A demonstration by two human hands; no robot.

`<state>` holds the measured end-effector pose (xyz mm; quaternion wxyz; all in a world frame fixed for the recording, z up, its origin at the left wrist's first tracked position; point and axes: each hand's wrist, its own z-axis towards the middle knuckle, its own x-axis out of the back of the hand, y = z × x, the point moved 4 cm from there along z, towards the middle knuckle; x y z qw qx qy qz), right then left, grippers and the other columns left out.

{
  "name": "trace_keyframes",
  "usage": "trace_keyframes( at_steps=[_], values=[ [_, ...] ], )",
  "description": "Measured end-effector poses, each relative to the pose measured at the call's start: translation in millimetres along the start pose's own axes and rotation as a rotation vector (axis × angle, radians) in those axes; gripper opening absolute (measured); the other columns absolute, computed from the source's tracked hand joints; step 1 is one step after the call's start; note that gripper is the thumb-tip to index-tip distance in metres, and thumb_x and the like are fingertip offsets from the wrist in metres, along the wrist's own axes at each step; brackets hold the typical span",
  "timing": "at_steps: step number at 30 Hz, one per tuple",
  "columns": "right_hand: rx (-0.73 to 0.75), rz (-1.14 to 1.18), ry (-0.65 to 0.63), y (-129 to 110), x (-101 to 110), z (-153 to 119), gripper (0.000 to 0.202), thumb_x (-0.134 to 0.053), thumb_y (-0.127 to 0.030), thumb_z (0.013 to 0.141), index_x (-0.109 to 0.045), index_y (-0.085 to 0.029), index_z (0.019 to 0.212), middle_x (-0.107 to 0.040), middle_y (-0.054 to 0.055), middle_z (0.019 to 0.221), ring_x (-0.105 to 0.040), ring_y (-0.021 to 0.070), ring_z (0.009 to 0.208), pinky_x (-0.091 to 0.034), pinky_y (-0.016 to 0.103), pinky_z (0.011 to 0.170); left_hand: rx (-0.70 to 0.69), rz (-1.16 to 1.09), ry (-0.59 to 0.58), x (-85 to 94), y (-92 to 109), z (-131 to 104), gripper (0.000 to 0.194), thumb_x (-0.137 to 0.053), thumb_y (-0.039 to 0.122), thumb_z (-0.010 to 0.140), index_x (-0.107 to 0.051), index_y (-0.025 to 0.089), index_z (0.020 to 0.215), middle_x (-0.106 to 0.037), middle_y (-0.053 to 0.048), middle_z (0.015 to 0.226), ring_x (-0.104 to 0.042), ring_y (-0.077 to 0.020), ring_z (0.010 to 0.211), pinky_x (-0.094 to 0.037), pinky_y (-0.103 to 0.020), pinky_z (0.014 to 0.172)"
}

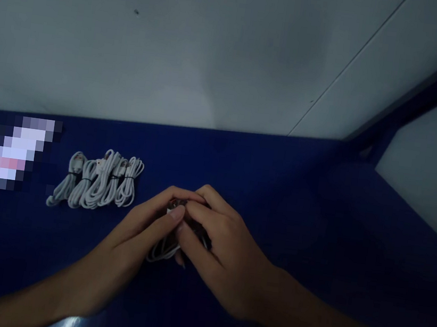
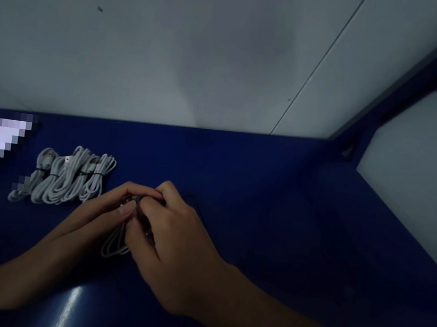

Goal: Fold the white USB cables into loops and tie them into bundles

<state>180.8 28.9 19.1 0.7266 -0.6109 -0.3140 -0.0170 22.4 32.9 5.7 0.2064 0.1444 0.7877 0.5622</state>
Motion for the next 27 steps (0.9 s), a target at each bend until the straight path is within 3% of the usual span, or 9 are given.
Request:
trace_keyframes(
  at_steps=[5, 11, 19, 27],
  values=[
    [0.001, 0.018, 0.016, -0.5, 0.8, 0.1, 0.031, -0.053, -0.026, 0.112, -0.064, -0.021, 0.084, -0.06, 0.004, 0.1, -0.063, 0.0171, 0.086, -0.057, 0.038, 0.076, -0.028, -0.024, 0.006, 1.7, -1.9, -0.4, 0.034, -0.058, 0.044, 0.113, -0.068, 0.035, 0.144, -0.074, -0.004, 0.125, -0.068, -0.0204, 0.094, -0.059, -0.034, 0.087],
    [-0.004, 0.036, 0.014, -1.4, 1.3, 0.1, 0.031, -0.053, -0.026, 0.112, -0.065, -0.02, 0.084, -0.06, 0.004, 0.101, -0.063, 0.0161, 0.085, -0.055, 0.036, 0.073, -0.016, -0.038, 0.006, -0.2, 1.1, 0.1, 0.034, -0.06, 0.044, 0.112, -0.07, 0.034, 0.143, -0.074, -0.004, 0.114, -0.068, -0.021, 0.091, -0.059, -0.035, 0.086],
    [-0.005, 0.036, 0.01, -1.8, 1.3, -0.3, 0.032, -0.051, -0.026, 0.113, -0.065, -0.02, 0.084, -0.059, 0.004, 0.101, -0.063, 0.0167, 0.086, -0.055, 0.037, 0.074, -0.019, -0.066, -0.003, 0.6, -2.0, 1.2, 0.035, -0.059, 0.043, 0.112, -0.069, 0.034, 0.145, -0.074, -0.006, 0.125, -0.068, -0.0209, 0.093, -0.06, -0.035, 0.087],
    [0.008, 0.032, 0.015, -0.1, 0.8, 1.6, 0.032, -0.05, -0.026, 0.114, -0.066, -0.02, 0.086, -0.059, 0.003, 0.104, -0.062, 0.0155, 0.088, -0.054, 0.035, 0.075, -0.009, -0.069, -0.014, 0.9, -3.0, -1.1, 0.035, -0.058, 0.042, 0.113, -0.067, 0.034, 0.146, -0.074, -0.003, 0.111, -0.069, -0.0195, 0.093, -0.061, -0.032, 0.087]
  ],
)
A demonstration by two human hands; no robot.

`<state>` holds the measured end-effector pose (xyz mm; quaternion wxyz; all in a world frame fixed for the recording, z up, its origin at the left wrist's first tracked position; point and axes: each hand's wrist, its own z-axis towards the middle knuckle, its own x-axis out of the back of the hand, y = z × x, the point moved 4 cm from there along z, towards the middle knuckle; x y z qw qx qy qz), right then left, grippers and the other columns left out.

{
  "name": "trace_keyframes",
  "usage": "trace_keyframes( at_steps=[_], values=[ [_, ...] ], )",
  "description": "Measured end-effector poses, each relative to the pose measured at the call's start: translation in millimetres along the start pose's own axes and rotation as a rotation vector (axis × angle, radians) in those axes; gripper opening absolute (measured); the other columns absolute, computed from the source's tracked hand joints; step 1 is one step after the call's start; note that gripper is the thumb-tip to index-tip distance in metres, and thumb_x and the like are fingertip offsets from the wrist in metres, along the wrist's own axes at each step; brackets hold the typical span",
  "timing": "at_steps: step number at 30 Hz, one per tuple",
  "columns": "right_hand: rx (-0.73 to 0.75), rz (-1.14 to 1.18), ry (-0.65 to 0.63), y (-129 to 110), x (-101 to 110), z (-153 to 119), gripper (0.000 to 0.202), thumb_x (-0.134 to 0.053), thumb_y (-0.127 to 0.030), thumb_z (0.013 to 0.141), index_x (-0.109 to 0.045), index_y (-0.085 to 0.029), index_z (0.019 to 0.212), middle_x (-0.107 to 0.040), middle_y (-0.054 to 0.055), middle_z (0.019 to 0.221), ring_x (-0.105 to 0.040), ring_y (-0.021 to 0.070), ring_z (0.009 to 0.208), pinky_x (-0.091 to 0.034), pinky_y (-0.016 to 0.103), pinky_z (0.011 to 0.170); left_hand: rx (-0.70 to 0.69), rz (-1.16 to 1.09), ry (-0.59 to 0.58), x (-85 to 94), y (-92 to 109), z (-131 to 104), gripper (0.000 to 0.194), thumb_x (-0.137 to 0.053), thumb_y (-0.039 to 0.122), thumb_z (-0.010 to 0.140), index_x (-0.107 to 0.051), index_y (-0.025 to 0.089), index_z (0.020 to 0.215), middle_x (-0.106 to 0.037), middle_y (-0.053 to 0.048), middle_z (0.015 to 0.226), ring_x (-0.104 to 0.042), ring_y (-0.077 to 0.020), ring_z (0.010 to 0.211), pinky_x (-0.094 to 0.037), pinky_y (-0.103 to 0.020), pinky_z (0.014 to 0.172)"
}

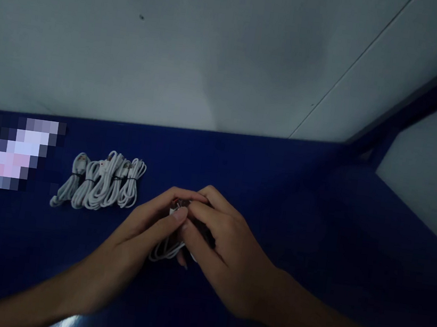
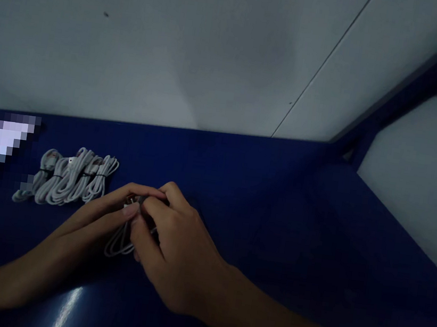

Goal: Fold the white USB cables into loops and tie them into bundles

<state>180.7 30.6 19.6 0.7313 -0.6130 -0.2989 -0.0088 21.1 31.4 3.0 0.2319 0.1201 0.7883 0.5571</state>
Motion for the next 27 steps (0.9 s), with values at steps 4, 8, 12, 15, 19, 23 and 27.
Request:
trace_keyframes(
  at_steps=[4, 8, 12, 15, 19, 23, 27],
  values=[
    [0.002, -0.012, -0.004, -0.1, 0.0, 0.8, 0.032, -0.05, -0.026, 0.114, -0.065, -0.019, 0.086, -0.059, 0.003, 0.102, -0.063, 0.0159, 0.089, -0.054, 0.035, 0.076, -0.003, 0.0, 0.0, -0.8, 2.0, 1.3, 0.034, -0.058, 0.041, 0.113, -0.068, 0.033, 0.145, -0.074, -0.004, 0.115, -0.069, -0.0185, 0.092, -0.061, -0.031, 0.087],
    [-0.004, -0.019, -0.005, 0.2, -0.2, 1.0, 0.032, -0.05, -0.026, 0.114, -0.065, -0.019, 0.086, -0.059, 0.003, 0.101, -0.063, 0.0161, 0.09, -0.054, 0.035, 0.076, -0.001, 0.008, 0.002, -0.7, 2.9, 1.5, 0.035, -0.059, 0.042, 0.113, -0.069, 0.033, 0.144, -0.074, -0.004, 0.107, -0.069, -0.0188, 0.09, -0.061, -0.031, 0.086],
    [0.001, -0.016, -0.007, -0.2, -0.9, 0.3, 0.032, -0.05, -0.026, 0.114, -0.065, -0.02, 0.086, -0.059, 0.003, 0.101, -0.062, 0.0156, 0.088, -0.054, 0.035, 0.075, -0.009, 0.012, 0.004, -0.2, 1.8, 1.6, 0.035, -0.059, 0.043, 0.113, -0.069, 0.032, 0.145, -0.073, -0.004, 0.105, -0.069, -0.0191, 0.09, -0.061, -0.031, 0.086],
    [-0.001, -0.019, -0.01, -0.3, -1.4, -0.3, 0.033, -0.05, -0.025, 0.114, -0.065, -0.02, 0.085, -0.058, 0.002, 0.101, -0.061, 0.0154, 0.088, -0.054, 0.035, 0.075, -0.011, 0.001, 0.003, -0.3, 1.2, 2.7, 0.035, -0.059, 0.042, 0.113, -0.069, 0.033, 0.144, -0.073, -0.004, 0.107, -0.069, -0.0188, 0.092, -0.061, -0.031, 0.087],
    [-0.008, -0.014, -0.009, 0.4, -1.3, -0.4, 0.033, -0.049, -0.027, 0.114, -0.065, -0.02, 0.086, -0.059, 0.002, 0.101, -0.062, 0.0157, 0.09, -0.055, 0.035, 0.076, -0.016, -0.01, 0.002, -0.8, 2.9, 2.7, 0.034, -0.06, 0.042, 0.112, -0.069, 0.032, 0.143, -0.074, -0.005, 0.116, -0.069, -0.0184, 0.091, -0.061, -0.031, 0.085],
    [-0.006, -0.012, -0.009, 1.3, -1.4, -0.5, 0.033, -0.05, -0.028, 0.114, -0.065, -0.02, 0.086, -0.059, 0.003, 0.103, -0.062, 0.0154, 0.088, -0.055, 0.034, 0.074, -0.006, -0.003, 0.001, -0.6, 3.5, 1.5, 0.035, -0.06, 0.043, 0.112, -0.069, 0.032, 0.144, -0.075, -0.005, 0.113, -0.069, -0.0196, 0.092, -0.061, -0.032, 0.087],
    [0.004, -0.019, -0.004, 1.4, -1.2, -1.3, 0.032, -0.05, -0.028, 0.114, -0.065, -0.02, 0.086, -0.059, 0.003, 0.102, -0.062, 0.0158, 0.088, -0.055, 0.035, 0.075, -0.01, 0.004, -0.003, 0.0, 1.8, 1.7, 0.035, -0.059, 0.042, 0.112, -0.069, 0.032, 0.144, -0.075, -0.005, 0.116, -0.069, -0.0192, 0.091, -0.061, -0.032, 0.087]
  ],
)
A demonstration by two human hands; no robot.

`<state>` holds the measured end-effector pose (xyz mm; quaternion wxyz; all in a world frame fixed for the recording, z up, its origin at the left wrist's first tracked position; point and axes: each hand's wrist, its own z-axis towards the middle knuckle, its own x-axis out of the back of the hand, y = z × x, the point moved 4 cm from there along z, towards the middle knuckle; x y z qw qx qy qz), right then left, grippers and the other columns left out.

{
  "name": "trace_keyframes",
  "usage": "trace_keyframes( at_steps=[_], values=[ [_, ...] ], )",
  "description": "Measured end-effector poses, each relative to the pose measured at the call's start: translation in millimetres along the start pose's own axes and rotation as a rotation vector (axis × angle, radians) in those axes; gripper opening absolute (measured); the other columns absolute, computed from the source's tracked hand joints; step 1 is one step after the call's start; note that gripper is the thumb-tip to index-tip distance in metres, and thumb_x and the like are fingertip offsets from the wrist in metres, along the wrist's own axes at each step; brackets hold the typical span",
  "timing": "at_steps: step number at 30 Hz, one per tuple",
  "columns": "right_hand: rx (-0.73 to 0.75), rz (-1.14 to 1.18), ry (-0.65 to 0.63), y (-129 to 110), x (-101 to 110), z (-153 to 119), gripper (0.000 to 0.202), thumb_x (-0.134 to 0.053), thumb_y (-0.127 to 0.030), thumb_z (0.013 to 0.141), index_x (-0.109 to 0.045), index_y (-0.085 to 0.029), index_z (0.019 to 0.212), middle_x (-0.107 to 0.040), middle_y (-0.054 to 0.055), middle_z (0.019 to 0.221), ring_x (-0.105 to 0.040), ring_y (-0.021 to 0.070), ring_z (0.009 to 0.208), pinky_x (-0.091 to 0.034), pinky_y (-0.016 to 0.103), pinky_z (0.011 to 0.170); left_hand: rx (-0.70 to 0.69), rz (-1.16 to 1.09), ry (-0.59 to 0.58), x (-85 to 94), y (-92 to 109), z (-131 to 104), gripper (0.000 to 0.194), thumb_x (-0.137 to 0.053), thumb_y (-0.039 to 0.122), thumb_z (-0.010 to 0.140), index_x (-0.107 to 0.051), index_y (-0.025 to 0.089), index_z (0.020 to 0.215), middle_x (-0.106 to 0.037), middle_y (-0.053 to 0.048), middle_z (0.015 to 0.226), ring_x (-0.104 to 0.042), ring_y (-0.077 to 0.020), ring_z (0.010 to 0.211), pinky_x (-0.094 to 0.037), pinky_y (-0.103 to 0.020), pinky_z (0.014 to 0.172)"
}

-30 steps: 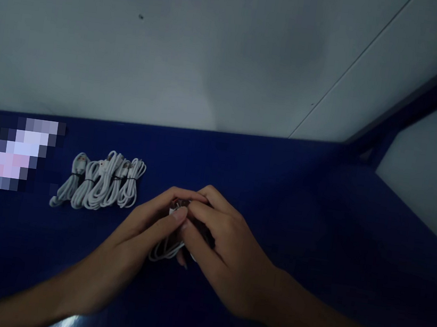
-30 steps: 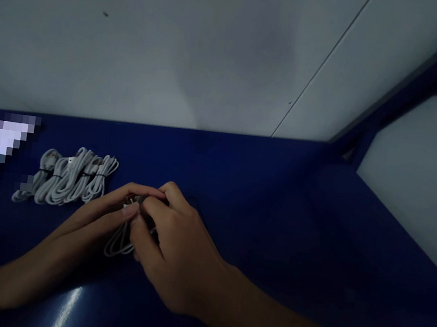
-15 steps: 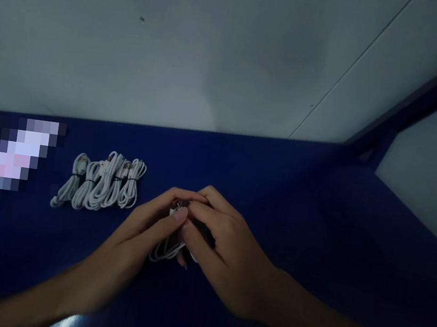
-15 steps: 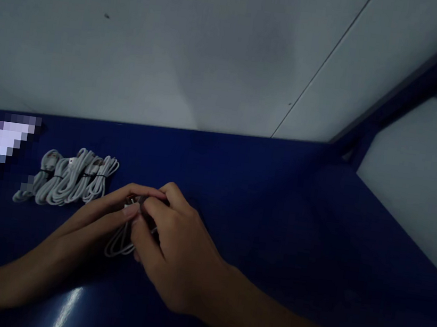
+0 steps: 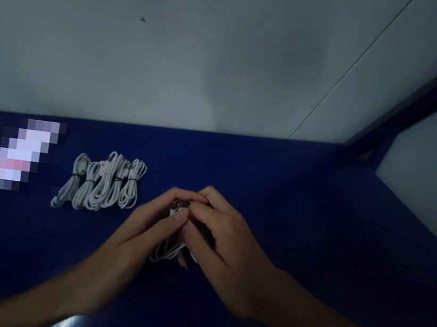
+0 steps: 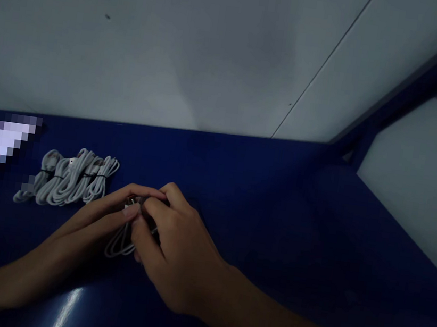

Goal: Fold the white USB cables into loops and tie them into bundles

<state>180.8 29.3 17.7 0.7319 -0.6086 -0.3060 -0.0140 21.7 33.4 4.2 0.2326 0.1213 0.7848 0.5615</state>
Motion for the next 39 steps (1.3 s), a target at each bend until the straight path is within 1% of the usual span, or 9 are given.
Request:
trace_keyframes(
  at_steps=[5, 9, 14, 17, 20, 26, 29, 33, 39],
  values=[
    [0.004, 0.002, 0.004, -0.6, 0.6, 0.7, 0.033, -0.05, -0.026, 0.114, -0.066, -0.02, 0.086, -0.059, 0.003, 0.103, -0.062, 0.0154, 0.089, -0.054, 0.035, 0.076, 0.015, -0.001, 0.005, 0.8, -2.3, 0.1, 0.036, -0.06, 0.044, 0.112, -0.068, 0.034, 0.145, -0.075, -0.004, 0.112, -0.071, -0.0197, 0.093, -0.06, -0.031, 0.086],
    [0.006, -0.002, 0.005, -1.1, 0.3, 1.6, 0.035, -0.049, -0.027, 0.115, -0.065, -0.02, 0.084, -0.059, 0.003, 0.102, -0.062, 0.0153, 0.088, -0.054, 0.034, 0.075, 0.014, 0.001, 0.01, 1.1, -2.9, -0.5, 0.036, -0.059, 0.043, 0.113, -0.067, 0.033, 0.146, -0.076, -0.004, 0.115, -0.07, -0.019, 0.092, -0.06, -0.031, 0.088],
    [0.032, -0.027, 0.018, -0.2, -1.5, 0.9, 0.031, -0.051, -0.024, 0.113, -0.064, -0.019, 0.086, -0.059, 0.003, 0.101, -0.061, 0.0153, 0.087, -0.053, 0.034, 0.075, 0.014, 0.011, 0.008, -1.2, 1.4, -0.9, 0.035, -0.059, 0.044, 0.113, -0.067, 0.033, 0.145, -0.075, -0.005, 0.122, -0.069, -0.0191, 0.093, -0.06, -0.031, 0.087],
    [0.062, -0.043, 0.02, -0.2, -2.1, 0.6, 0.03, -0.051, -0.023, 0.112, -0.064, -0.019, 0.086, -0.058, 0.003, 0.1, -0.06, 0.0153, 0.084, -0.053, 0.034, 0.073, 0.027, 0.037, 0.015, -3.7, 5.4, -1.9, 0.034, -0.059, 0.044, 0.112, -0.068, 0.032, 0.143, -0.075, -0.004, 0.121, -0.068, -0.0188, 0.092, -0.059, -0.032, 0.087],
    [0.082, -0.07, 0.01, -1.0, -1.6, 1.0, 0.031, -0.051, -0.023, 0.112, -0.064, -0.018, 0.085, -0.058, 0.005, 0.101, -0.061, 0.0163, 0.085, -0.054, 0.035, 0.074, 0.021, 0.052, 0.027, -4.5, 6.2, -3.2, 0.035, -0.059, 0.046, 0.112, -0.068, 0.032, 0.142, -0.074, -0.004, 0.121, -0.066, -0.0194, 0.094, -0.058, -0.032, 0.087],
    [0.086, -0.108, -0.04, -1.8, -1.2, 2.1, 0.031, -0.049, -0.024, 0.114, -0.065, -0.018, 0.088, -0.056, 0.005, 0.102, -0.061, 0.0164, 0.084, -0.054, 0.037, 0.074, 0.017, 0.066, 0.041, -0.6, -0.7, -2.4, 0.035, -0.059, 0.046, 0.112, -0.067, 0.035, 0.144, -0.072, -0.002, 0.127, -0.065, -0.0194, 0.096, -0.058, -0.032, 0.09],
    [0.086, -0.124, -0.056, -1.8, -1.0, 1.9, 0.03, -0.049, -0.024, 0.114, -0.064, -0.018, 0.088, -0.056, 0.005, 0.102, -0.062, 0.0168, 0.086, -0.056, 0.037, 0.076, 0.002, 0.065, 0.024, -0.7, -0.7, -1.0, 0.032, -0.058, 0.044, 0.113, -0.068, 0.035, 0.142, -0.072, -0.001, 0.123, -0.065, -0.0184, 0.093, -0.058, -0.03, 0.087],
    [0.088, -0.136, -0.072, -2.9, -0.2, 0.7, 0.03, -0.049, -0.024, 0.114, -0.064, -0.017, 0.089, -0.055, 0.005, 0.104, -0.061, 0.0164, 0.085, -0.056, 0.037, 0.075, 0.011, 0.018, 0.008, -2.4, -0.3, -0.8, 0.031, -0.056, 0.043, 0.114, -0.069, 0.033, 0.141, -0.073, -0.001, 0.118, -0.065, -0.0177, 0.092, -0.057, -0.03, 0.087],
    [0.088, -0.117, -0.072, -3.7, 0.5, 0.4, 0.031, -0.048, -0.025, 0.115, -0.064, -0.017, 0.09, -0.056, 0.005, 0.104, -0.062, 0.0155, 0.084, -0.057, 0.035, 0.075, 0.009, 0.024, 0.011, -2.2, 0.7, -0.4, 0.028, -0.058, 0.042, 0.114, -0.07, 0.033, 0.138, -0.072, -0.001, 0.125, -0.066, -0.017, 0.095, -0.058, -0.028, 0.087]
  ],
)
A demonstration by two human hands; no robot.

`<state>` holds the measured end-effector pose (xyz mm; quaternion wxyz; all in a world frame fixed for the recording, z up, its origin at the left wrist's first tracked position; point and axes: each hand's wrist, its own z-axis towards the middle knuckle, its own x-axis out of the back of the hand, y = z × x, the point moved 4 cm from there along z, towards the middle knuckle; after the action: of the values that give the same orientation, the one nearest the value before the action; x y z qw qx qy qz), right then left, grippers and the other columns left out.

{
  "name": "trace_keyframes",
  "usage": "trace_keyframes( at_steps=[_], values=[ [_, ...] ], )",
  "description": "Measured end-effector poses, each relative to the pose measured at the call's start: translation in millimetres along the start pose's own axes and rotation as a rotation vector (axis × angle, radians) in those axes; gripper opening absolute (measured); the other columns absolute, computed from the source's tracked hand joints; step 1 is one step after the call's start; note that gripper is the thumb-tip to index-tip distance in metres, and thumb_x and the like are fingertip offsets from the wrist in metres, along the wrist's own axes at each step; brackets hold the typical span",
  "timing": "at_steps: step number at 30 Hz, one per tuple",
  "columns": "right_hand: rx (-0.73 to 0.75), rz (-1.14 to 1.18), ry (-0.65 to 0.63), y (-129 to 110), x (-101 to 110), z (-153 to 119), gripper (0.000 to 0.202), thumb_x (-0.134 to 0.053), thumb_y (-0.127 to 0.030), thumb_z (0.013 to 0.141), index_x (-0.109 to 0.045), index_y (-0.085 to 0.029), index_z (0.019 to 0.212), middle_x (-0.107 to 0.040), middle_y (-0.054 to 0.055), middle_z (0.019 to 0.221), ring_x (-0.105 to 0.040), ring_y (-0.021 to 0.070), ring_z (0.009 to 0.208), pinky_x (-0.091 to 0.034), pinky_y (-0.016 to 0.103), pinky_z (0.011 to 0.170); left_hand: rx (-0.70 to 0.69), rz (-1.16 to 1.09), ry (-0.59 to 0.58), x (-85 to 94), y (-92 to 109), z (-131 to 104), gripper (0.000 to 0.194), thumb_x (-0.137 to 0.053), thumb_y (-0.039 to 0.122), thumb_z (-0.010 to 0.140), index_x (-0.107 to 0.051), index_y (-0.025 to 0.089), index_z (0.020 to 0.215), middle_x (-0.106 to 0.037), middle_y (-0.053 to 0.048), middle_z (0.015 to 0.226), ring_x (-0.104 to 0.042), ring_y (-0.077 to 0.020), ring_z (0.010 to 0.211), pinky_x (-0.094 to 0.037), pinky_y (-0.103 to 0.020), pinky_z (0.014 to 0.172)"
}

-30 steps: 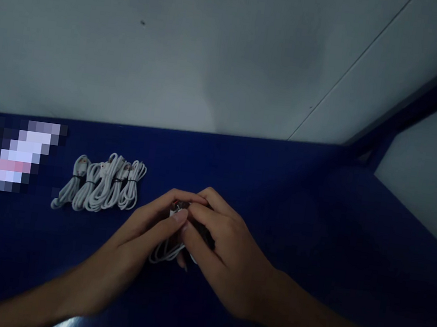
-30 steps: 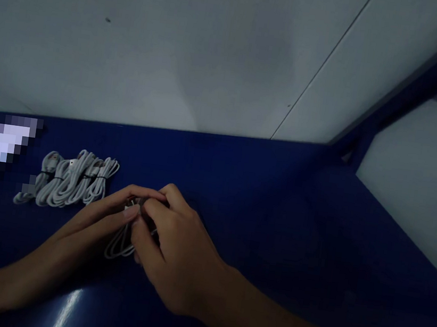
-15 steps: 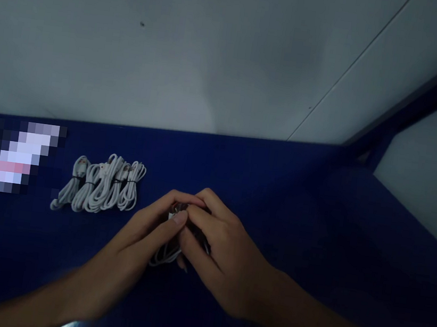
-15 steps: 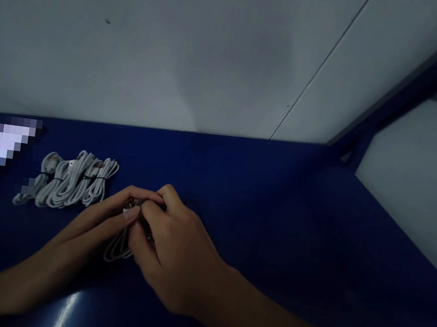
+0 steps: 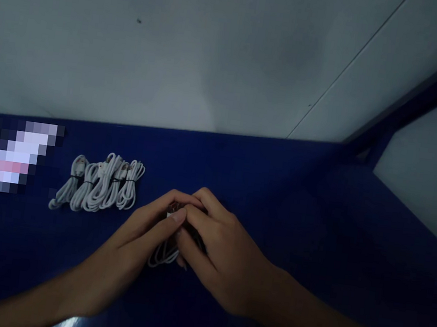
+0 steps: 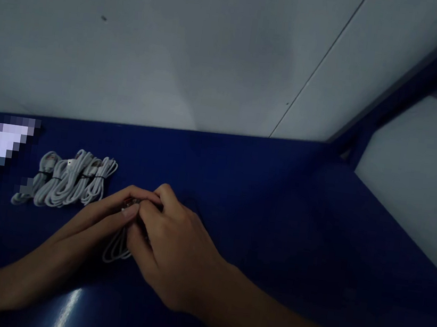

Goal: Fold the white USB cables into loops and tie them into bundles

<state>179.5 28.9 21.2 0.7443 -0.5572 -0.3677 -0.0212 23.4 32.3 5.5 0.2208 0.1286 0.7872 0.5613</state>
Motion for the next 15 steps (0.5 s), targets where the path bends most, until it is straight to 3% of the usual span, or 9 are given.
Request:
trace_keyframes(
  at_steps=[15],
  values=[
    [0.005, -0.01, -0.004, -0.1, 0.4, 2.0, 0.031, -0.049, -0.025, 0.115, -0.064, -0.018, 0.089, -0.056, 0.005, 0.104, -0.062, 0.0164, 0.085, -0.057, 0.036, 0.076, -0.001, -0.012, -0.001, -0.1, -0.2, 0.9, 0.03, -0.058, 0.042, 0.113, -0.07, 0.032, 0.139, -0.073, -0.003, 0.122, -0.066, -0.0176, 0.092, -0.058, -0.029, 0.085]
  ],
)
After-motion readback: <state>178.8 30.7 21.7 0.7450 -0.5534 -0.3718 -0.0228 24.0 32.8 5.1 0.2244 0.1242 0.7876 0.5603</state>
